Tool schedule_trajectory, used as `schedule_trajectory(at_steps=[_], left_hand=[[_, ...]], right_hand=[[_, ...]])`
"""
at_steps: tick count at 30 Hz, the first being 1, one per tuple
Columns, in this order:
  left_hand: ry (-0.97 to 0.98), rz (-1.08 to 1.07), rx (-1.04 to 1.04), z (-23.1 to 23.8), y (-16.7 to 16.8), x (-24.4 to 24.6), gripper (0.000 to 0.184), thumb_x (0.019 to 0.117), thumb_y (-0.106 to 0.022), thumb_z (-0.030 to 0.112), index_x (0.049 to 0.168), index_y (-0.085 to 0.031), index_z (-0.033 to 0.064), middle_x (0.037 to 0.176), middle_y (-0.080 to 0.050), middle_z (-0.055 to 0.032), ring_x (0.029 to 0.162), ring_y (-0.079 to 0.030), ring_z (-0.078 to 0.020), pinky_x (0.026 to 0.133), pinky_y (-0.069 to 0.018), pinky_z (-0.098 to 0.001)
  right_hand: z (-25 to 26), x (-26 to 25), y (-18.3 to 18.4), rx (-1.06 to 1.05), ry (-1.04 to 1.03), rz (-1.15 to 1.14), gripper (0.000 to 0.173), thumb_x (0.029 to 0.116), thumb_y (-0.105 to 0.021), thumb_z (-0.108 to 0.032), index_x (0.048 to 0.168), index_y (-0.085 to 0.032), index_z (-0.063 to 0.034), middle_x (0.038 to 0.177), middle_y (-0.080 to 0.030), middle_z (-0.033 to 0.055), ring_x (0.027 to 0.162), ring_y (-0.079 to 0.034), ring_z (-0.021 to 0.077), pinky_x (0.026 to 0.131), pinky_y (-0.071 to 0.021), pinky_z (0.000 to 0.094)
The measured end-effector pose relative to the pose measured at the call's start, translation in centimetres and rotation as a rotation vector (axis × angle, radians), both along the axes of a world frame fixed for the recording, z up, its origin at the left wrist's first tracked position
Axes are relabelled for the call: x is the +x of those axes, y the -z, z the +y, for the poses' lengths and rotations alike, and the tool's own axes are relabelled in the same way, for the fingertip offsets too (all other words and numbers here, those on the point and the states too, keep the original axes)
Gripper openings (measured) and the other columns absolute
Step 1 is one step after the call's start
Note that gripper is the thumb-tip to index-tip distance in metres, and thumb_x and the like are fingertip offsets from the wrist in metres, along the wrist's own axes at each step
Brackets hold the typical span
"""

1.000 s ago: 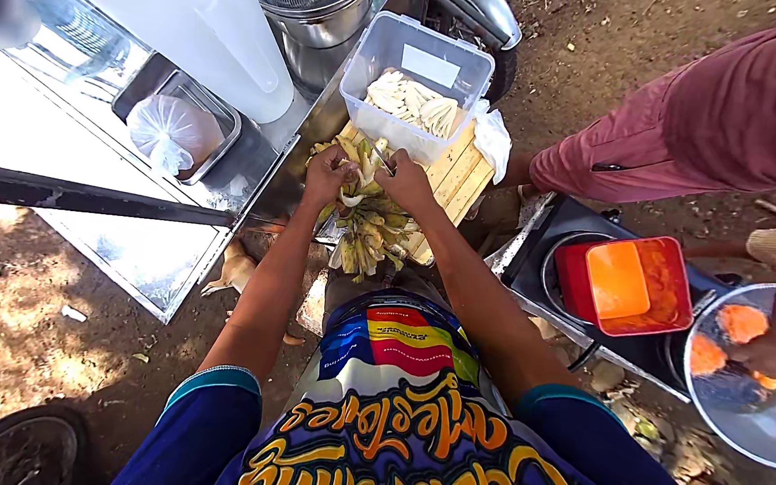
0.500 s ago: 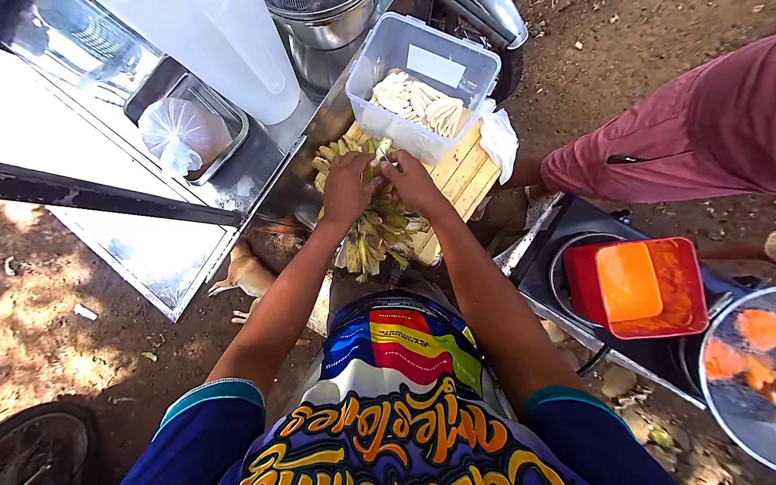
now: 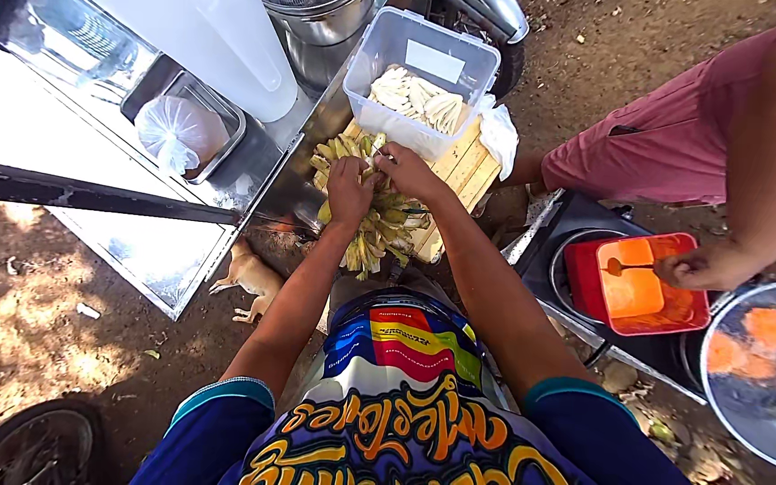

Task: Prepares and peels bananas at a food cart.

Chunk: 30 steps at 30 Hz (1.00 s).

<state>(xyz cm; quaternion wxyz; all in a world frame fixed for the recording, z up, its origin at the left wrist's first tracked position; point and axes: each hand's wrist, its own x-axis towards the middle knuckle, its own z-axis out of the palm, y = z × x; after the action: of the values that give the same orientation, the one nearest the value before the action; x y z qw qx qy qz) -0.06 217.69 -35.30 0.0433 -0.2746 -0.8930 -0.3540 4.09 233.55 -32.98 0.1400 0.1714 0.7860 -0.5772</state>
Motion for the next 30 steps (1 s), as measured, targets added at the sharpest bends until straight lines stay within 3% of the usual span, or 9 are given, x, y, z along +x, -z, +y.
schedule_trajectory(at_steps=[3, 6, 8, 10, 13, 19, 25, 30], left_hand=[[0.01, 0.082, 0.012, -0.1, 0.6, 0.1, 0.022, 0.0884, -0.08, 0.02, 0.091, -0.07, 0.0012, 0.091, -0.071, -0.014, 0.093, -0.067, -0.0298, 0.088, -0.054, -0.0407], [0.03, 0.142, -0.008, -0.5, 1.2, -0.1, 0.018, 0.0906, -0.077, 0.019, 0.093, -0.074, 0.0021, 0.093, -0.073, -0.0125, 0.093, -0.068, -0.0283, 0.088, -0.0544, -0.0386], [0.041, 0.196, -0.019, -0.8, 1.5, -0.2, 0.019, 0.0917, -0.076, 0.021, 0.091, -0.074, 0.0021, 0.091, -0.073, -0.0126, 0.092, -0.069, -0.0279, 0.087, -0.0548, -0.0375], [0.051, 0.214, -0.028, -1.1, 1.8, -0.4, 0.018, 0.0924, -0.076, 0.021, 0.091, -0.074, 0.0029, 0.091, -0.073, -0.0119, 0.093, -0.07, -0.0272, 0.087, -0.0555, -0.0374], [0.088, 0.213, -0.052, -1.6, 1.7, -1.1, 0.018, 0.0949, -0.073, 0.02, 0.094, -0.075, 0.0028, 0.094, -0.075, -0.0127, 0.095, -0.071, -0.029, 0.09, -0.0555, -0.0411], [0.269, 0.217, -0.028, -3.2, 1.3, -1.6, 0.024, 0.0973, -0.071, 0.027, 0.095, -0.075, 0.0038, 0.096, -0.076, -0.011, 0.097, -0.072, -0.0265, 0.099, -0.051, -0.0431], [0.467, 0.069, -0.03, -7.3, 1.1, -1.5, 0.026, 0.0971, -0.072, 0.032, 0.098, -0.077, 0.0074, 0.104, -0.077, -0.0072, 0.105, -0.071, -0.0219, 0.107, -0.0464, -0.0455], [0.603, -0.034, -0.172, -9.3, 1.5, -2.5, 0.022, 0.0973, -0.071, 0.03, 0.098, -0.077, 0.0093, 0.105, -0.077, -0.0062, 0.11, -0.07, -0.0225, 0.11, -0.0446, -0.0471]], right_hand=[[0.0, -0.2, 0.0, -0.024, 0.003, -0.01, 0.036, 0.1114, -0.045, -0.034, 0.132, -0.054, -0.006, 0.1, -0.068, 0.0116, 0.068, -0.064, 0.0161, 0.062, -0.0543, 0.033], [-0.2, -0.3, 0.7, -0.043, 0.039, 0.002, 0.041, 0.1052, -0.059, -0.038, 0.13, -0.054, -0.0054, 0.096, -0.069, 0.011, 0.065, -0.064, 0.015, 0.059, -0.0535, 0.0317], [-0.3, -0.6, 0.9, 0.032, 0.021, 0.012, 0.045, 0.1033, -0.062, -0.041, 0.129, -0.054, -0.0048, 0.096, -0.069, 0.0112, 0.069, -0.065, 0.0166, 0.063, -0.0549, 0.0346], [-0.7, -0.9, 0.6, 0.162, -0.025, 0.025, 0.046, 0.1056, -0.056, -0.042, 0.131, -0.056, -0.0036, 0.103, -0.07, 0.015, 0.087, -0.07, 0.0261, 0.082, -0.0576, 0.0482], [-1.8, -1.3, 0.0, 0.34, -0.058, 0.026, 0.046, 0.1099, -0.045, -0.041, 0.13, -0.058, -0.002, 0.105, -0.07, 0.0193, 0.099, -0.07, 0.0355, 0.089, -0.0544, 0.057], [-2.4, -1.3, -0.3, 0.504, -0.031, -0.021, 0.049, 0.1133, -0.032, -0.038, 0.127, -0.057, 0.0011, 0.109, -0.069, 0.0233, 0.107, -0.069, 0.0402, 0.09, -0.0543, 0.0566], [-1.7, -0.9, 0.4, 0.466, 0.002, -0.019, 0.048, 0.1138, -0.031, -0.035, 0.129, -0.055, 0.0028, 0.111, -0.069, 0.0244, 0.108, -0.068, 0.0406, 0.093, -0.0534, 0.0569], [-1.4, -0.3, 0.7, 0.418, -0.005, 0.001, 0.043, 0.1135, -0.032, -0.031, 0.132, -0.055, 0.0008, 0.109, -0.07, 0.0213, 0.104, -0.07, 0.0365, 0.093, -0.0546, 0.0546]])
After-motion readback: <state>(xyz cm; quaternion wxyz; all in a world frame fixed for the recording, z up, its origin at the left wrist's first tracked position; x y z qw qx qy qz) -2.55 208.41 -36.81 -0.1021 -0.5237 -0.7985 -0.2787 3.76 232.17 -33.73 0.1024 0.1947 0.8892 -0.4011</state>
